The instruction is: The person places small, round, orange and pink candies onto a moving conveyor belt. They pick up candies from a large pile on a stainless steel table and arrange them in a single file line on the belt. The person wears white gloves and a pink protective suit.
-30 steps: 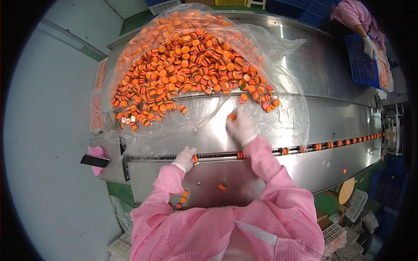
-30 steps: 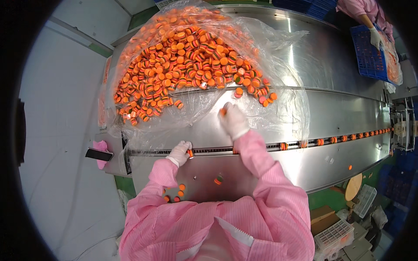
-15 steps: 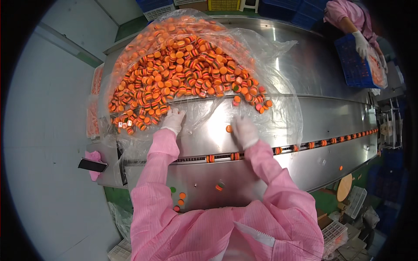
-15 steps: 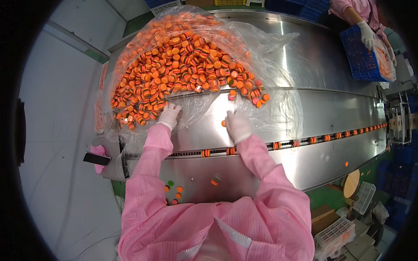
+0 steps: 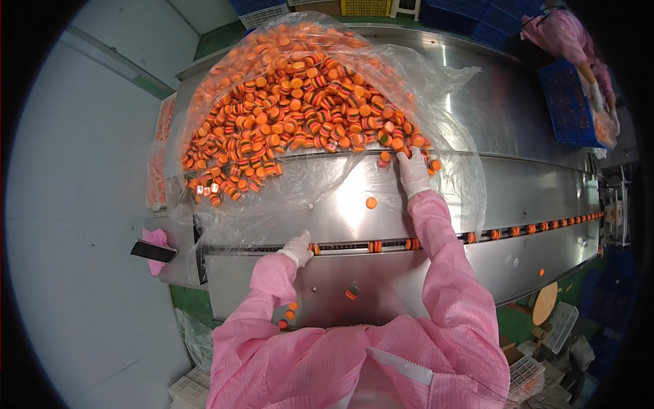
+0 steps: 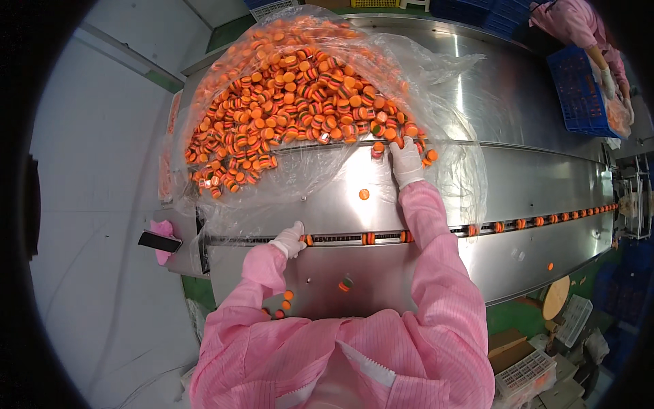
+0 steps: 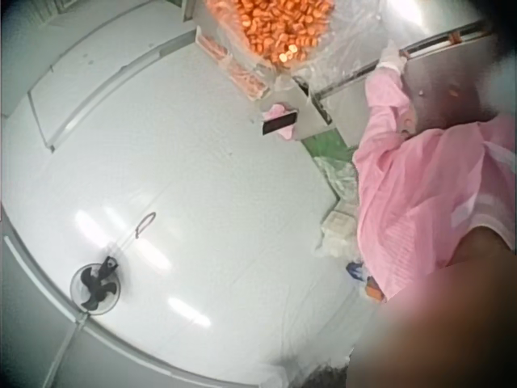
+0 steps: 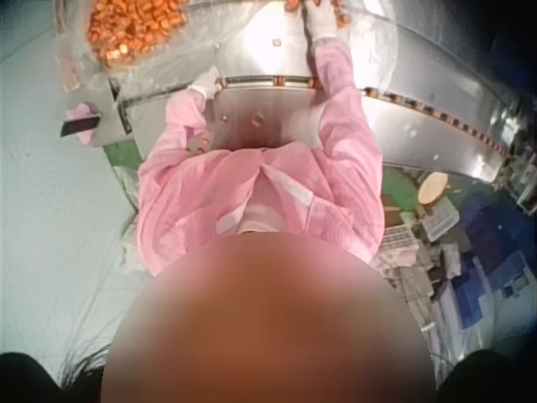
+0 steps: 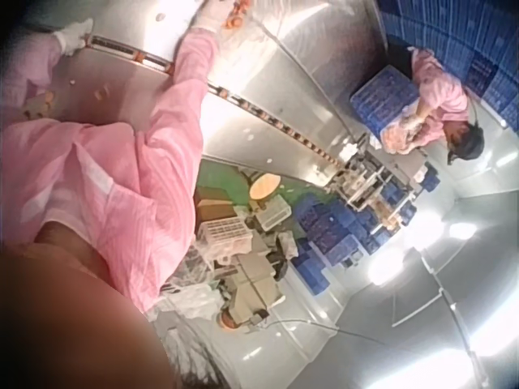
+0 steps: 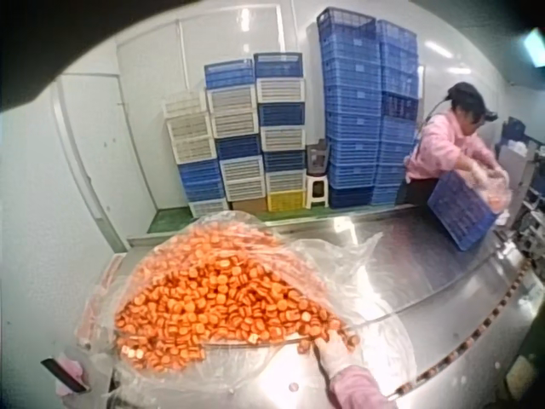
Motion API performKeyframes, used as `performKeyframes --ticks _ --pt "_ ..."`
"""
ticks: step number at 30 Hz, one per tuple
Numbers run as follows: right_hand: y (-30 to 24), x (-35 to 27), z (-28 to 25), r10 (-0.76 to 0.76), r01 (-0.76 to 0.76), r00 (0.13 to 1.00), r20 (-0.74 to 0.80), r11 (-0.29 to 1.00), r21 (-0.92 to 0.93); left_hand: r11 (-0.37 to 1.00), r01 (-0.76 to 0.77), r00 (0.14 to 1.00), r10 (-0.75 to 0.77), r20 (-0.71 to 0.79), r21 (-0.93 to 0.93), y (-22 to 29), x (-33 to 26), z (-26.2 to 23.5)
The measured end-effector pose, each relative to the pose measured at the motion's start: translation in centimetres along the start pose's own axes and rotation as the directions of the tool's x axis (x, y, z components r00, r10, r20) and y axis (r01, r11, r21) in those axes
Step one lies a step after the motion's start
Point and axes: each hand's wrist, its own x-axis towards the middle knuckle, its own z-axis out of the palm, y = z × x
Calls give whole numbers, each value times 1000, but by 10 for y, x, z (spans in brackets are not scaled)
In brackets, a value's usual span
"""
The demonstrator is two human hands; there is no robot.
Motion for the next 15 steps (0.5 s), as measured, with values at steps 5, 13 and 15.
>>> performKeyframes --ticks 5,13,15 --pt "-14 14 -21 118 -94 988 102 973 -212 977 -154 965 180 -190 146 10 9 -18" --pt "-44 -1 -2 215 -219 937 275 976 -15 998 -38 364 63 -929 53 -2 67 -121" --pt "-38 -9 -2 220 -244 965 144 953 181 997 76 513 -40 -858 -1 -7 76 -129"
